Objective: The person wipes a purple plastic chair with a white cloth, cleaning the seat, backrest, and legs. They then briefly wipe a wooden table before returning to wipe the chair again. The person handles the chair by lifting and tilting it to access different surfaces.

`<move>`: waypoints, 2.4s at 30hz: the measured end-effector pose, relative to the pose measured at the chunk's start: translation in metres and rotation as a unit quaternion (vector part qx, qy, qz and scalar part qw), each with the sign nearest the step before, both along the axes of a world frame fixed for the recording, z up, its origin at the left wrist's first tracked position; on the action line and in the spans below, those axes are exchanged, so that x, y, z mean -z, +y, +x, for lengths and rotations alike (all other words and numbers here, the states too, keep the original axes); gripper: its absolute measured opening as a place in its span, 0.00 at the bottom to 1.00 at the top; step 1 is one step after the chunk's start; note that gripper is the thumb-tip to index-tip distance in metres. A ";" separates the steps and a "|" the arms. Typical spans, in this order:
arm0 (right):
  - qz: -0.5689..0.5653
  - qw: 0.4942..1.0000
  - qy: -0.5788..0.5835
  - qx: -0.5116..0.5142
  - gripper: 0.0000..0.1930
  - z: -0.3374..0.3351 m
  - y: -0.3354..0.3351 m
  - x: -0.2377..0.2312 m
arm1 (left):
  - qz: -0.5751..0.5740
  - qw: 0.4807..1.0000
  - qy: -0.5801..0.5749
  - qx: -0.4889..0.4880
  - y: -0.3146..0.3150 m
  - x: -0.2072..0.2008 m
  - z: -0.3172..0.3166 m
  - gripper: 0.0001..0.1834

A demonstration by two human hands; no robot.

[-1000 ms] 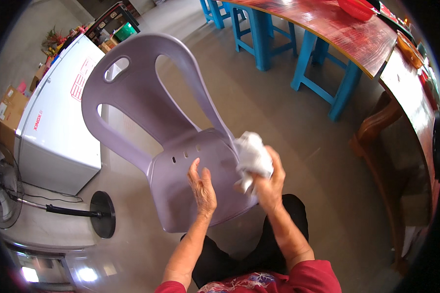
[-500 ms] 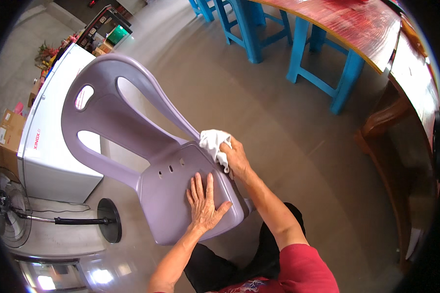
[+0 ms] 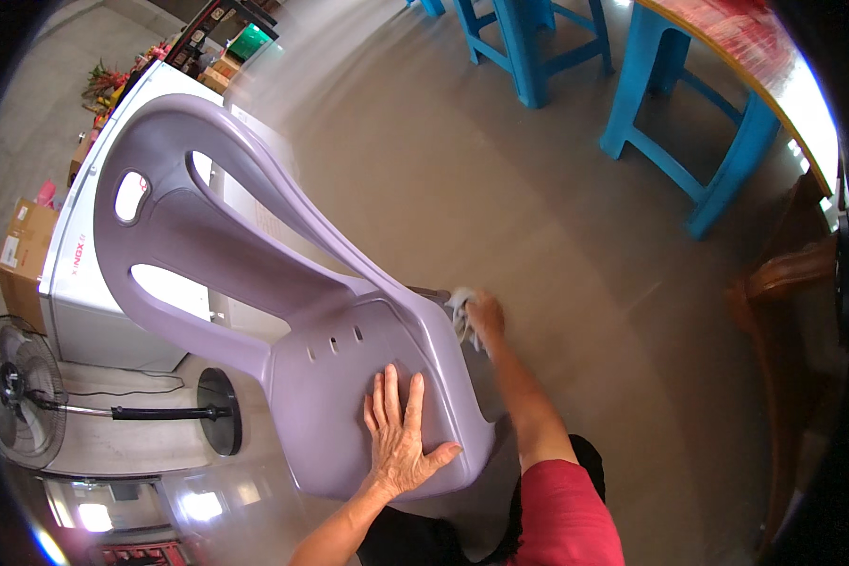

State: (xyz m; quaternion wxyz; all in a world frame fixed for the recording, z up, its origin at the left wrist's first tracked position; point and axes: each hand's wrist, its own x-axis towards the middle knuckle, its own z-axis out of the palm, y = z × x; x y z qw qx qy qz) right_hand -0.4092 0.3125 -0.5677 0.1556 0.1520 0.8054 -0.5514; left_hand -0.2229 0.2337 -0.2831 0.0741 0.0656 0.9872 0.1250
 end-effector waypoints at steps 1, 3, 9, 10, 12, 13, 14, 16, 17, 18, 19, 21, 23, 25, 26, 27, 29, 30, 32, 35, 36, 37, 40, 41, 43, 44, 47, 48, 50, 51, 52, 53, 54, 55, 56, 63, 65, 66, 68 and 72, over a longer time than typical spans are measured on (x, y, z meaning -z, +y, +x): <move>-0.007 1.000 0.017 0.021 0.23 -0.018 0.006 -0.014 | 0.004 1.000 -0.002 0.000 0.001 0.001 -0.001 0.57; -0.404 0.911 -0.007 0.079 0.24 -0.044 0.014 -0.050 | 0.010 1.000 -0.003 0.002 0.002 0.002 -0.002 0.58; -0.419 0.833 0.035 -0.360 0.18 -0.070 -0.006 -0.193 | 0.014 1.000 0.001 -0.009 -0.004 0.003 0.004 0.58; -0.438 0.821 -0.038 -0.364 0.19 -0.073 -0.011 -0.191 | 0.013 1.000 0.001 -0.009 -0.005 0.002 0.004 0.58; -0.397 0.838 -0.034 -0.372 0.19 -0.094 -0.021 -0.137 | 0.017 1.000 0.006 0.003 0.000 0.004 -0.002 0.58; -0.376 0.846 -0.033 -0.377 0.18 -0.102 -0.024 -0.110 | 0.020 1.000 0.008 0.008 0.002 0.006 -0.004 0.58; -0.286 0.877 -0.012 -0.387 0.19 -0.100 -0.030 -0.098 | 0.017 1.000 0.003 -0.001 -0.001 0.004 -0.001 0.57; -0.161 0.914 0.014 -0.373 0.19 -0.095 -0.030 -0.061 | 0.017 1.000 -0.001 -0.010 -0.004 0.001 0.002 0.57; -0.123 0.930 0.018 -0.347 0.18 -0.093 -0.021 -0.031 | 0.021 1.000 0.002 -0.003 -0.002 0.003 -0.001 0.57; 0.010 0.952 0.037 -0.304 0.17 -0.088 -0.013 -0.005 | 0.025 1.000 0.006 0.005 0.001 0.005 -0.005 0.57; 0.137 0.954 0.053 -0.260 0.16 -0.076 -0.011 0.014 | 0.023 1.000 0.007 0.006 0.001 0.006 -0.005 0.57; 0.163 0.964 0.062 -0.203 0.17 -0.044 -0.029 0.020 | 0.006 1.000 0.003 -0.010 -0.005 0.001 0.004 0.57; 0.105 0.979 0.062 -0.162 0.18 -0.044 -0.024 0.020 | 0.013 1.000 0.006 -0.007 -0.002 0.001 0.003 0.58; -0.051 0.986 0.054 -0.148 0.19 -0.059 -0.011 0.021 | 0.035 0.999 0.009 0.005 0.003 0.006 -0.004 0.58; -0.106 0.977 0.034 -0.180 0.18 -0.064 -0.013 0.005 | 0.032 0.999 0.007 0.004 0.002 0.006 -0.004 0.58; -0.159 0.965 0.014 -0.209 0.18 -0.069 -0.011 -0.011 | 0.031 0.999 0.006 0.005 0.002 0.006 -0.004 0.58; -0.258 0.928 -0.006 -0.268 0.18 -0.065 -0.013 -0.062 | 0.025 1.000 0.002 -0.005 -0.001 0.002 0.001 0.57; -0.301 0.908 -0.004 -0.292 0.19 -0.059 -0.011 -0.096 | 0.015 1.000 -0.001 -0.010 -0.004 -0.002 0.005 0.57; -0.395 0.876 0.011 -0.277 0.20 -0.049 0.002 -0.143 | 0.010 1.000 -0.003 0.002 -0.003 -0.004 0.003 0.57; -0.426 0.872 0.006 -0.241 0.19 -0.028 0.023 -0.195 | 0.019 1.000 -0.005 0.001 -0.002 -0.003 0.002 0.57; -0.443 0.869 0.039 -0.216 0.19 -0.019 0.023 -0.199 | 0.021 1.000 -0.005 -0.003 -0.004 -0.003 0.003 0.57; -0.454 0.868 0.073 -0.186 0.19 -0.011 0.028 -0.201 | 0.038 0.999 0.000 -0.003 -0.003 -0.001 0.001 0.58; -0.397 0.896 0.144 -0.140 0.20 0.013 0.046 -0.211 | 0.040 0.999 -0.001 -0.003 -0.001 -0.001 0.001 0.57; -0.352 0.905 0.196 -0.134 0.21 0.019 0.049 -0.207 | 0.018 1.000 0.008 0.000 0.002 -0.002 0.001 0.56; -0.256 0.907 0.305 -0.139 0.23 0.034 0.064 -0.203 | 0.045 0.999 0.012 -0.007 0.004 -0.002 0.000 0.55; -0.225 0.910 0.312 -0.153 0.23 0.046 0.070 -0.208 | 0.055 0.998 0.013 -0.014 0.003 -0.001 0.001 0.54; -0.174 0.904 0.336 -0.200 0.26 0.090 0.095 -0.234 | 0.100 0.994 0.029 -0.011 0.003 0.001 0.001 0.53; -0.164 0.894 0.342 -0.237 0.26 0.102 0.102 -0.237 | 0.114 0.993 0.029 -0.008 0.001 0.004 0.001 0.54; -0.186 0.869 0.373 -0.268 0.27 0.134 0.114 -0.251 | 0.076 0.995 0.065 0.025 -0.006 0.014 0.002 0.53; -0.199 0.856 0.392 -0.272 0.29 0.148 0.114 -0.253 | 0.050 0.997 0.056 0.032 -0.008 0.015 0.004 0.53; -0.220 0.870 0.357 -0.260 0.31 0.161 0.115 -0.250 | 0.024 0.998 0.050 0.042 -0.004 0.011 0.002 0.54; -0.250 0.891 0.304 -0.226 0.30 0.171 0.115 -0.241 | 0.020 0.997 0.056 0.044 -0.003 0.009 0.002 0.55; -0.280 0.907 0.249 -0.192 0.30 0.182 0.114 -0.227 | 0.029 0.997 0.053 0.040 -0.003 0.008 0.003 0.56; -0.288 0.924 0.195 -0.159 0.28 0.191 0.118 -0.213 | 0.032 0.997 0.052 0.042 0.000 0.007 0.003 0.56; -0.283 0.938 0.149 -0.136 0.29 0.200 0.119 -0.192 | 0.034 0.997 0.052 0.043 0.001 0.007 0.003 0.56; -0.099 0.983 -0.007 -0.153 0.30 0.210 0.116 -0.025 | 0.051 0.996 0.057 0.047 0.000 0.006 0.001 0.56; -0.041 0.990 -0.031 -0.128 0.30 0.212 0.112 -0.018 | 0.053 0.996 0.061 0.043 0.000 0.005 0.001 0.55; -0.031 0.994 -0.039 -0.096 0.29 0.214 0.110 -0.016 | 0.055 0.995 0.065 0.043 0.001 0.005 0.000 0.54; -0.111 0.985 -0.131 0.006 0.29 0.224 0.100 -0.031 | 0.055 0.996 0.063 0.035 -0.002 0.009 0.003 0.54; -0.403 0.859 -0.247 0.195 0.32 0.246 0.101 -0.059 | 0.072 0.995 0.064 0.039 0.009 0.006 0.000 0.52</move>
